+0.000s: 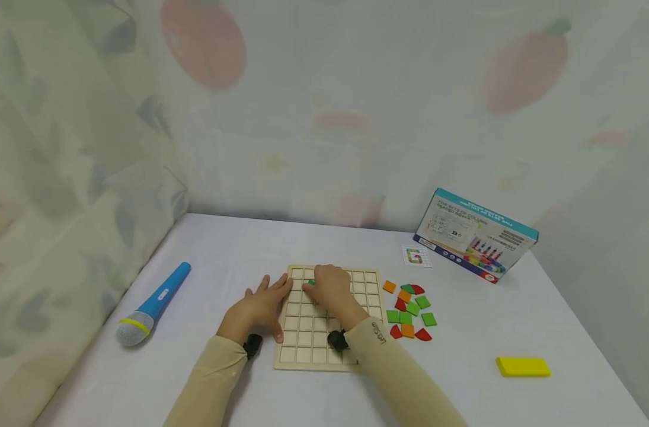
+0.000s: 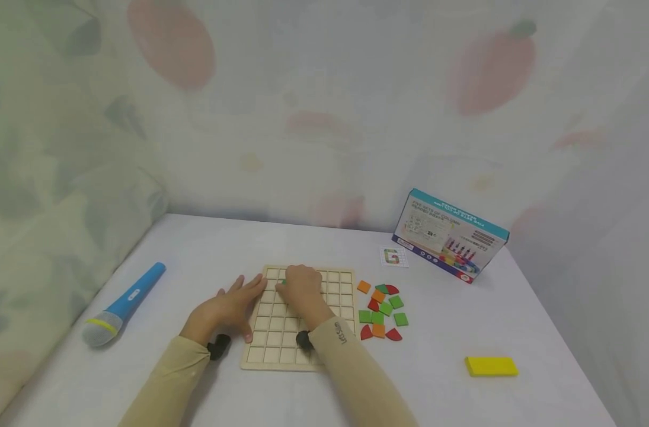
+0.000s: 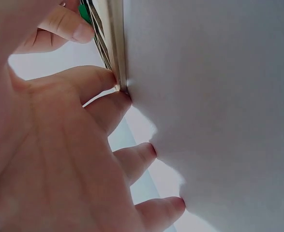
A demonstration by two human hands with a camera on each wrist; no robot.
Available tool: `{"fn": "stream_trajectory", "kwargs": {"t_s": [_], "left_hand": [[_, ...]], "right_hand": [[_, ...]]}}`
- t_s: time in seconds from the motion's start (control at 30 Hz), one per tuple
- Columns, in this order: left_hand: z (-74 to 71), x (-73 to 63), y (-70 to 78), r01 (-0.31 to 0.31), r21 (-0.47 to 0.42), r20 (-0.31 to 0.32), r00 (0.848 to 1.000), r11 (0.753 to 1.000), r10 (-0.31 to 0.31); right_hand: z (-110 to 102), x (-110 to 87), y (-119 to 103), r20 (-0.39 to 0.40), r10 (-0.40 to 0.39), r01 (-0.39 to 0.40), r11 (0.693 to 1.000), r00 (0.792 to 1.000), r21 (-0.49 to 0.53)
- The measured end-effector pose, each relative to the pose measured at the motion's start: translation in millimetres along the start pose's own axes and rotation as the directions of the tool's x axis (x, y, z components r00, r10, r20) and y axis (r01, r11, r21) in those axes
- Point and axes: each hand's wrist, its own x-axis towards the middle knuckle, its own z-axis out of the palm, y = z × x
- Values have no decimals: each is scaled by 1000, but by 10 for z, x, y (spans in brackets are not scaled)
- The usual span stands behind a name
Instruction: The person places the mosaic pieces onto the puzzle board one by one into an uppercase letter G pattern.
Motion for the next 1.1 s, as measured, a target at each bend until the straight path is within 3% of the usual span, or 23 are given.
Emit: {"fn": "stream_trajectory", "kwargs": {"t_s": [0.2, 0.4, 0.6, 1.1], "left_hand": [[-28, -13, 10, -1, 6, 3, 1000, 1000, 1], [-28, -14, -2, -5, 19, -5, 1000, 1000, 5], [-20, -7, -7, -8, 5, -6, 1000, 1000, 8], [-21, -22, -5, -16, 9, 5, 1000, 1000, 16]], "right_hand": [[-109, -19, 55, 49, -115, 112, 991, 992, 76], [-153, -28, 96, 137, -277, 257, 955, 951, 150], [-145, -21, 94, 140, -321, 303, 944, 937, 132], [-89, 24, 97, 47, -380, 378, 924, 924, 48]]}}
